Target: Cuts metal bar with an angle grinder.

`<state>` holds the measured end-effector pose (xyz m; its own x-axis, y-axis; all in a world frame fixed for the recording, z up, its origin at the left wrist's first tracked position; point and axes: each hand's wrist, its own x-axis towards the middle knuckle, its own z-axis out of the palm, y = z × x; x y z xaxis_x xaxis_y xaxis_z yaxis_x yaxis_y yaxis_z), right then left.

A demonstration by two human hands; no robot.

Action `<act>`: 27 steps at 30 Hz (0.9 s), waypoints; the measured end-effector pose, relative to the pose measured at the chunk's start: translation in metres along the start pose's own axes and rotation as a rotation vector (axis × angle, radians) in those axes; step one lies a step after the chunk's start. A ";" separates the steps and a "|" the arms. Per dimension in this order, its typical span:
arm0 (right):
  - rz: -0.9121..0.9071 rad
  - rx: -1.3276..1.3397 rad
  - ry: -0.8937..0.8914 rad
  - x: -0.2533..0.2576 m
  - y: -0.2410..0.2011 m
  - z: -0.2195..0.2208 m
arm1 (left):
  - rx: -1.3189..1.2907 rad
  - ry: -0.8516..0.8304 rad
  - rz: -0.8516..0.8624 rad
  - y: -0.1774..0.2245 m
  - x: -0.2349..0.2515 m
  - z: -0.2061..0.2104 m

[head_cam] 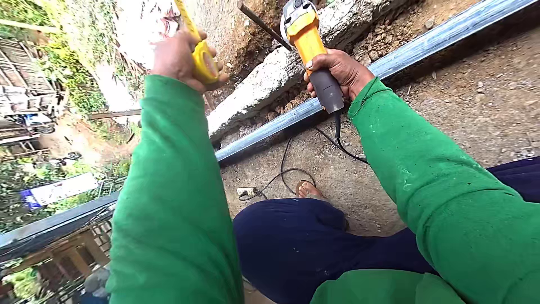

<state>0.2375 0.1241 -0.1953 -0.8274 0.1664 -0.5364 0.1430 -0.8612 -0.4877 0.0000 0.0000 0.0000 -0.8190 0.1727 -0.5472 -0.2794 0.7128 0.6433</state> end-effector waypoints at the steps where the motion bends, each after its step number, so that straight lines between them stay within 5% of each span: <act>1: 0.001 0.006 0.001 0.000 0.001 0.000 | -0.044 -0.023 0.020 0.000 -0.002 0.009; 10: 0.001 0.018 -0.007 0.002 0.007 -0.001 | 0.064 -0.063 0.218 0.023 -0.006 0.053; 19: 0.006 -0.003 -0.025 -0.001 0.003 -0.003 | 0.885 -0.026 0.534 0.026 0.006 0.079; 27: -0.007 -0.042 -0.017 0.001 0.002 0.000 | 1.278 -0.041 0.631 0.042 0.002 0.095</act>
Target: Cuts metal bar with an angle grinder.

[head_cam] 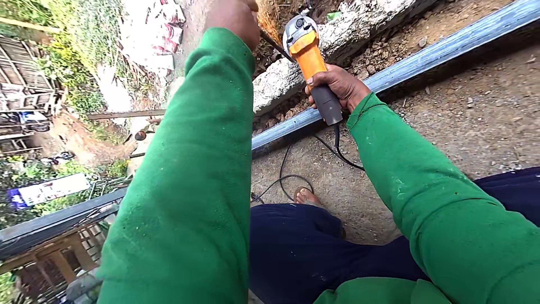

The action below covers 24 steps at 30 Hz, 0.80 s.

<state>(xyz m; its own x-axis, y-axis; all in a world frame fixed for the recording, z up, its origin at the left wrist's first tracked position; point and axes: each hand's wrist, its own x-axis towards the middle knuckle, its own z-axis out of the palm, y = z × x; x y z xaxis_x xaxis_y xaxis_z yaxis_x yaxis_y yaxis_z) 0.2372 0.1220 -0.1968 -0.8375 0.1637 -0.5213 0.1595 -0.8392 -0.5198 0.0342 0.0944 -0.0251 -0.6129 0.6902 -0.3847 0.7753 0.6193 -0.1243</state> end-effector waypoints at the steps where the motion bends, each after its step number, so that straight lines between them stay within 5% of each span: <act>1: -0.004 -0.013 -0.008 0.000 0.001 0.000 | 0.014 -0.022 -0.005 0.003 -0.002 -0.002; 7: -0.019 -0.047 -0.014 0.000 0.003 -0.002 | 0.043 -0.078 -0.142 0.017 -0.010 -0.012; 24: -0.041 -0.075 -0.002 0.001 0.008 0.001 | -0.163 -0.036 -0.120 -0.010 -0.019 -0.011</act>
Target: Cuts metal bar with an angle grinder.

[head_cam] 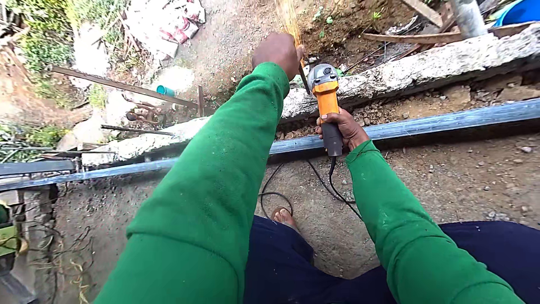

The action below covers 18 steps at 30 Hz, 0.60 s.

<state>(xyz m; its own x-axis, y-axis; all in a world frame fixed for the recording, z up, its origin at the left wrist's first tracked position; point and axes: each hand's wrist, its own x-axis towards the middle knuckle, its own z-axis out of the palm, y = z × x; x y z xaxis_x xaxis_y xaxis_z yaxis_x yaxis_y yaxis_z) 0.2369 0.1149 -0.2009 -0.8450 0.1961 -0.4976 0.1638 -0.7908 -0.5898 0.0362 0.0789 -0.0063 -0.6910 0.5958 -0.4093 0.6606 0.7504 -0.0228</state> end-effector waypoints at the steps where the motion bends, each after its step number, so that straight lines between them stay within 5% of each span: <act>1: -0.001 -0.004 0.007 0.000 0.000 0.001 | 0.025 -0.010 -0.001 0.000 -0.001 0.000; 18: -0.011 -0.031 0.009 0.003 -0.003 0.005 | 0.059 -0.094 -0.077 0.015 -0.003 0.003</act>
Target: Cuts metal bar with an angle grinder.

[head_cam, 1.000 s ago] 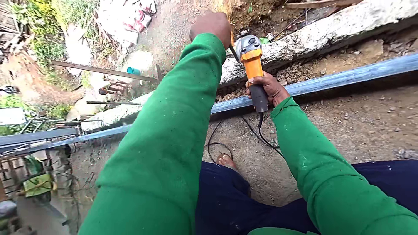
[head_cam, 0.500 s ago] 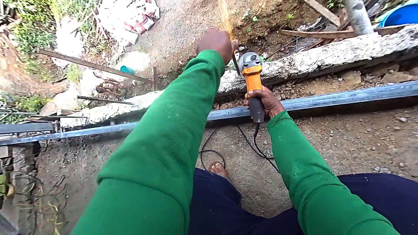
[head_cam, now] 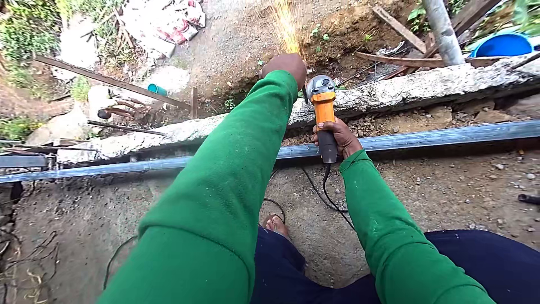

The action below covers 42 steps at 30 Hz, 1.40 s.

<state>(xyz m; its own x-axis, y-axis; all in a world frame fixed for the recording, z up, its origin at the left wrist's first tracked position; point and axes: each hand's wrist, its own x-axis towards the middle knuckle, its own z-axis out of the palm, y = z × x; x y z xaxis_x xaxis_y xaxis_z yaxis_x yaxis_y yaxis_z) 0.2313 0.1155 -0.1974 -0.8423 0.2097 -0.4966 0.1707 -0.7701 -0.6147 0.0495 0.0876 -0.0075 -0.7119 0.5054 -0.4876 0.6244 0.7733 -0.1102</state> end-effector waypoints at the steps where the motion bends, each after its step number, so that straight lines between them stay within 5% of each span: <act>1: 0.000 -0.007 0.012 -0.001 -0.001 0.002 | 0.005 0.002 0.003 0.001 -0.001 -0.001; 42: -0.012 -0.005 0.025 0.000 -0.002 0.011 | -0.022 0.017 0.025 -0.004 -0.001 0.003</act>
<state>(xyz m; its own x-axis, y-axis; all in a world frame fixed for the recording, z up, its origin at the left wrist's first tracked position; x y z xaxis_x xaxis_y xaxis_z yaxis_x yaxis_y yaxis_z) 0.2255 0.1100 -0.1895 -0.8311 0.2340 -0.5045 0.1631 -0.7647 -0.6234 0.0485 0.0829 -0.0089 -0.7016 0.5314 -0.4747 0.6352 0.7683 -0.0789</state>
